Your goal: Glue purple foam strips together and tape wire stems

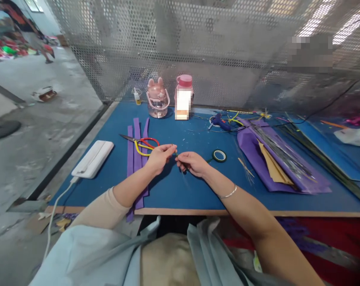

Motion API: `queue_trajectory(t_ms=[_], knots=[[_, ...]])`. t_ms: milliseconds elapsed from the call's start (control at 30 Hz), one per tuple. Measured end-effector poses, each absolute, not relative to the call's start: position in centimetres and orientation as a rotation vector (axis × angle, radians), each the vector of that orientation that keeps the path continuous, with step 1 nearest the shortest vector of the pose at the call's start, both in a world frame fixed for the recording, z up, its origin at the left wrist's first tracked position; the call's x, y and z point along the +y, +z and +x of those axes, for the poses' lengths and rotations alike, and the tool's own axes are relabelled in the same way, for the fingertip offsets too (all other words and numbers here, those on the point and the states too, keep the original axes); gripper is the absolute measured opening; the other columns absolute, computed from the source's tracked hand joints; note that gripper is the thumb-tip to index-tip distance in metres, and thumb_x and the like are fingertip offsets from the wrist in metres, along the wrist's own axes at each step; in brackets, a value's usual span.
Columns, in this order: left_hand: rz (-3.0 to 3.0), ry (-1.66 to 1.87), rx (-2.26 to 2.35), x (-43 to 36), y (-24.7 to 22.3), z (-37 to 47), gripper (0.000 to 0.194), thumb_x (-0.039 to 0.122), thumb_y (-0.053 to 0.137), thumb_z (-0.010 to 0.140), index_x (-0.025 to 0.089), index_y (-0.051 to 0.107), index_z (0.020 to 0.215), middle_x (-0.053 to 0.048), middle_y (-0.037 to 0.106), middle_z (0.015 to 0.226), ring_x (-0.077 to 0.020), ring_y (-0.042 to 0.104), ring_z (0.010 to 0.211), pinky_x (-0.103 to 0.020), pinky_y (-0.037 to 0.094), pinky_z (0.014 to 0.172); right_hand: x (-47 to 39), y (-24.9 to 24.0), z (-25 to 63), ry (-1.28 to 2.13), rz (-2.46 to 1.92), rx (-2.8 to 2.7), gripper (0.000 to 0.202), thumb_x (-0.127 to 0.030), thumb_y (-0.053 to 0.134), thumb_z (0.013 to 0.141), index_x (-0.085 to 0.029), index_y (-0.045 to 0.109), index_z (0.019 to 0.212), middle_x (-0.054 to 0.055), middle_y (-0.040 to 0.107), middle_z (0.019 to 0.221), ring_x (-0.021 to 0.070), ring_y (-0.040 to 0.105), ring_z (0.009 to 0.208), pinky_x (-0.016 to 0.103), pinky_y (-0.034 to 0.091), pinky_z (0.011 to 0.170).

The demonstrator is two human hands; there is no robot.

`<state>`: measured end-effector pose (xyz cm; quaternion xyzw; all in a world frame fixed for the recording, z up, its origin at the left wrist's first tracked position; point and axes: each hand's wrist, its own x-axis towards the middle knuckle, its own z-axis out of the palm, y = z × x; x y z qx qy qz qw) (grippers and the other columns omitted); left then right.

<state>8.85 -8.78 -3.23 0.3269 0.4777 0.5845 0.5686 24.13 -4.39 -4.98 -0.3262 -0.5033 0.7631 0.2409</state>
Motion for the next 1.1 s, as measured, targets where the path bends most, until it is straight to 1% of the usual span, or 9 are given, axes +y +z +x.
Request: queue_trajectory(t_ms=[167,267,333,400,467,533,800,967,1100], knots=[[0.755,1.330,1.066,-8.3,-2.4,9.1,0.040,0.042,0.086,0.058,0.013,0.070,0.081,0.001,0.059,0.064,-0.0019,0.032,0.044,-0.017,0.019,0.038,-4.4,-4.5,24.6,2.030,-0.898,-1.351,0.033,-0.043,0.079,0.060,-0.014,0.066,0.071,-0.002,0.063,0.056,0.0049,0.049,0.042,0.017,0.034,0.040],[0.767,1.275,1.057,-7.6,-2.1,9.5,0.041,0.040,0.086,0.059,0.012,0.070,0.084,-0.002,0.063,0.071,-0.0042,0.044,0.049,-0.017,0.028,0.041,-4.3,-4.3,25.0,1.963,-0.906,-1.336,0.029,-0.039,0.078,0.063,-0.015,0.065,0.070,-0.002,0.063,0.056,0.0044,0.048,0.042,0.017,0.032,0.039],[0.768,1.257,1.068,-7.3,-2.4,9.9,0.040,0.042,0.086,0.059,0.013,0.068,0.079,-0.002,0.062,0.068,-0.0061,0.050,0.052,-0.017,0.035,0.044,-4.2,-4.3,25.1,1.922,-0.912,-1.344,0.027,-0.039,0.077,0.064,-0.015,0.065,0.069,-0.002,0.062,0.055,0.0043,0.047,0.042,0.017,0.032,0.039],[0.769,1.253,1.083,-7.2,-2.9,10.1,0.040,0.045,0.086,0.058,0.013,0.064,0.070,0.001,0.058,0.059,-0.0065,0.050,0.050,-0.018,0.037,0.046,-4.1,-4.5,25.1,1.897,-0.924,-1.375,0.027,-0.039,0.076,0.064,-0.015,0.064,0.067,-0.002,0.062,0.056,0.0042,0.047,0.042,0.017,0.033,0.039],[0.775,1.262,1.091,-7.4,-3.5,10.1,0.041,0.045,0.086,0.057,0.014,0.060,0.064,0.002,0.056,0.055,-0.0059,0.049,0.048,-0.019,0.037,0.047,-4.1,-4.7,25.1,1.913,-0.933,-1.399,0.027,-0.040,0.076,0.065,-0.015,0.065,0.068,-0.002,0.063,0.056,0.0043,0.046,0.042,0.017,0.032,0.038],[0.783,1.280,1.095,-7.7,-3.8,9.9,0.040,0.044,0.086,0.058,0.014,0.060,0.063,0.003,0.055,0.055,-0.0055,0.048,0.048,-0.019,0.037,0.047,-4.1,-4.9,25.0,1.963,-0.930,-1.387,0.029,-0.041,0.076,0.065,-0.015,0.067,0.070,-0.001,0.064,0.058,0.0047,0.047,0.042,0.017,0.032,0.038],[0.801,1.334,1.096,-8.2,-3.4,9.3,0.037,0.044,0.084,0.060,0.014,0.066,0.072,0.004,0.052,0.052,-0.0055,0.044,0.047,-0.018,0.030,0.043,-4.2,-4.9,25.1,2.125,-0.875,-1.299,0.033,-0.043,0.078,0.065,-0.013,0.069,0.075,0.000,0.065,0.058,0.0058,0.050,0.044,0.018,0.035,0.040],[0.794,1.364,1.051,-8.2,-3.4,9.5,0.037,0.042,0.084,0.061,0.014,0.067,0.078,0.003,0.055,0.057,-0.0046,0.043,0.048,-0.017,0.029,0.042,-4.3,-4.8,25.1,2.145,-0.856,-1.280,0.032,-0.040,0.078,0.065,-0.012,0.069,0.076,0.000,0.065,0.059,0.0057,0.049,0.043,0.018,0.033,0.039],[0.770,1.382,1.019,-8.2,-3.4,9.5,0.037,0.040,0.082,0.062,0.014,0.068,0.083,0.001,0.061,0.069,-0.0032,0.043,0.049,-0.017,0.030,0.042,-4.3,-4.8,25.1,2.158,-0.855,-1.260,0.032,-0.041,0.079,0.063,-0.013,0.068,0.074,0.000,0.064,0.057,0.0054,0.048,0.041,0.018,0.033,0.038]])
